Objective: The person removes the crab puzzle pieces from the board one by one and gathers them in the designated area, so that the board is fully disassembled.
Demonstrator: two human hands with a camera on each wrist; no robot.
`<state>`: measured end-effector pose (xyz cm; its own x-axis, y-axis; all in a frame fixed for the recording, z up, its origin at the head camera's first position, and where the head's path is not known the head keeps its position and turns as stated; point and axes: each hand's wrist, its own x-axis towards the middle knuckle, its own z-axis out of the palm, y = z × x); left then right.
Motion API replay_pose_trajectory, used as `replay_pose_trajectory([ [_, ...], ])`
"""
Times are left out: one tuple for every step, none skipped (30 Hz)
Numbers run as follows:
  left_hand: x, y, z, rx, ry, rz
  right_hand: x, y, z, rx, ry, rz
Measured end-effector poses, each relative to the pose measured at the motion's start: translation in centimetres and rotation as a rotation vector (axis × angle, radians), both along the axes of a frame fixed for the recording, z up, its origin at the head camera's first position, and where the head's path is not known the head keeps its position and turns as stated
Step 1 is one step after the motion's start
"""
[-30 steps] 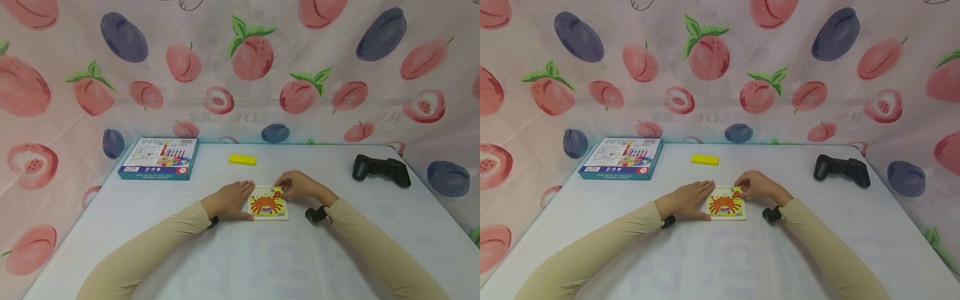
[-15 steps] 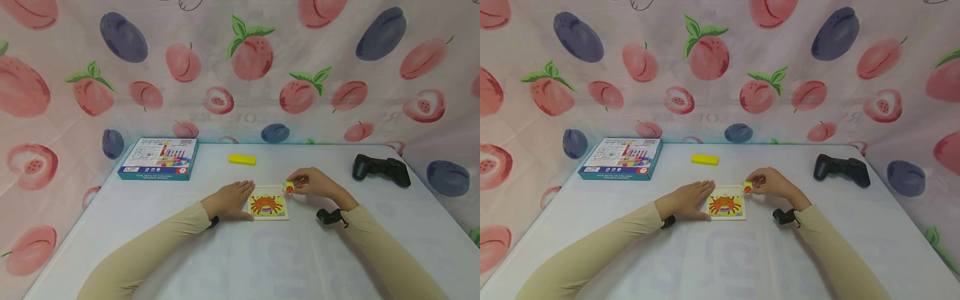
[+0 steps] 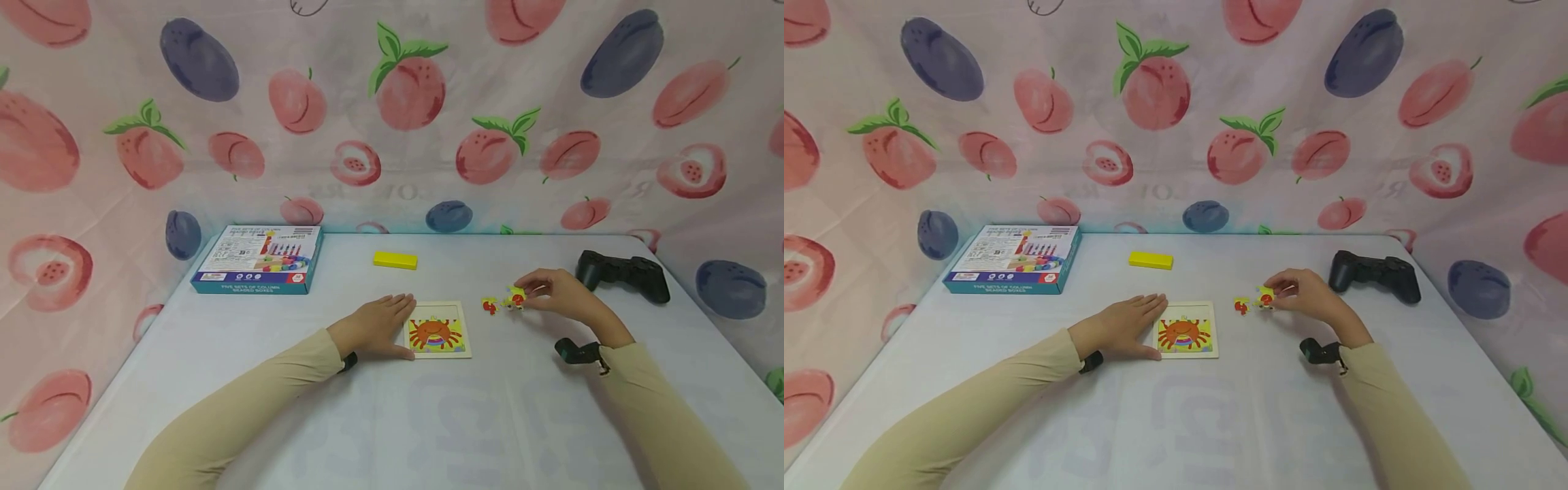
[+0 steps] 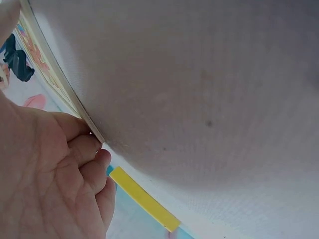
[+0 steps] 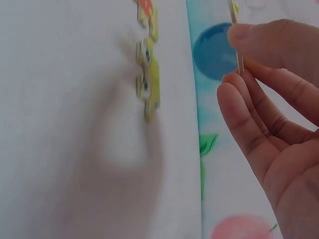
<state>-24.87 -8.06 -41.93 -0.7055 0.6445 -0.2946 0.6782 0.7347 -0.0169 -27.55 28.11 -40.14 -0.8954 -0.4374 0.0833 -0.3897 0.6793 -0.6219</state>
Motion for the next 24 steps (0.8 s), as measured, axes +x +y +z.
replay_pose_trajectory([
  [0.0, 0.0, -0.1, -0.003, -0.001, 0.0, 0.0, 0.4, -0.1, 0.007, -0.001, -0.014],
  [-0.1, 0.0, -0.1, -0.004, -0.002, 0.002, 0.0, 0.9, -0.2, 0.013, -0.004, -0.026],
  [-0.1, 0.0, -0.1, -0.006, -0.003, 0.004, 0.0, 1.2, -0.3, 0.022, -0.01, -0.04],
  [-0.1, 0.0, -0.1, -0.007, -0.005, 0.006, 0.1, 1.6, -0.4, 0.032, -0.012, -0.054],
  [-0.1, 0.1, -0.1, -0.01, -0.006, 0.008, 0.1, 1.9, -0.5, 0.041, -0.013, -0.065],
  [-0.1, 0.1, -0.1, -0.009, -0.01, 0.01, 0.1, 2.2, -0.5, 0.048, -0.014, -0.075],
  [-0.1, 0.1, -0.1, -0.01, -0.014, 0.013, 0.2, 2.4, -0.6, 0.054, -0.019, -0.087],
  [-0.1, 0.1, 0.0, -0.009, -0.018, 0.016, 0.2, 2.7, -0.7, 0.06, -0.023, -0.097],
  [-0.1, 0.1, 0.0, -0.004, -0.021, 0.017, 0.3, 2.9, -0.7, 0.068, -0.025, -0.109],
  [-0.1, 0.1, -0.1, -0.003, -0.022, 0.018, 0.3, 3.0, -0.8, 0.072, -0.03, -0.118],
  [-0.1, 0.1, -0.1, -0.003, -0.024, 0.02, 0.4, 3.2, -0.9, 0.074, -0.035, -0.127],
  [0.0, 0.1, -0.1, -0.003, -0.025, 0.022, 0.4, 3.3, -0.9, 0.078, -0.041, -0.137],
  [-0.1, 0.0, -0.1, -0.002, -0.025, 0.023, 0.4, 3.4, -1.0, 0.08, -0.044, -0.145],
  [-0.1, 0.0, -0.2, -0.003, -0.024, 0.023, 0.4, 3.5, -1.1, 0.081, -0.047, -0.151],
  [-0.1, 0.0, -0.2, -0.004, -0.022, 0.022, 0.4, 3.6, -1.2, 0.082, -0.052, -0.157],
  [-0.1, 0.0, -0.2, -0.008, -0.021, 0.022, 0.4, 3.6, -1.3, 0.083, -0.058, -0.163],
  [-0.1, 0.0, -0.2, -0.008, -0.019, 0.021, 0.4, 3.6, -1.4, 0.086, -0.064, -0.17],
  [-0.1, 0.0, -0.2, -0.007, -0.018, 0.02, 0.4, 3.6, -1.5, 0.089, -0.071, -0.176],
  [-0.1, 0.0, -0.2, -0.006, -0.017, 0.02, 0.4, 3.6, -1.6, 0.092, -0.077, -0.181],
  [-0.1, 0.0, -0.2, -0.005, -0.016, 0.019, 0.4, 3.6, -1.7, 0.095, -0.085, -0.184],
  [-0.1, 0.0, -0.2, -0.005, -0.015, 0.019, 0.4, 3.6, -1.8, 0.099, -0.091, -0.188],
  [0.0, 0.0, -0.2, -0.004, -0.016, 0.019, 0.4, 3.6, -1.8, 0.101, -0.099, -0.19],
  [0.0, 0.1, -0.2, -0.002, -0.016, 0.019, 0.3, 3.5, -1.9, 0.104, -0.106, -0.194],
  [0.0, 0.1, -0.1, -0.001, -0.018, 0.019, 0.3, 3.5, -1.9, 0.105, -0.114, -0.196],
])
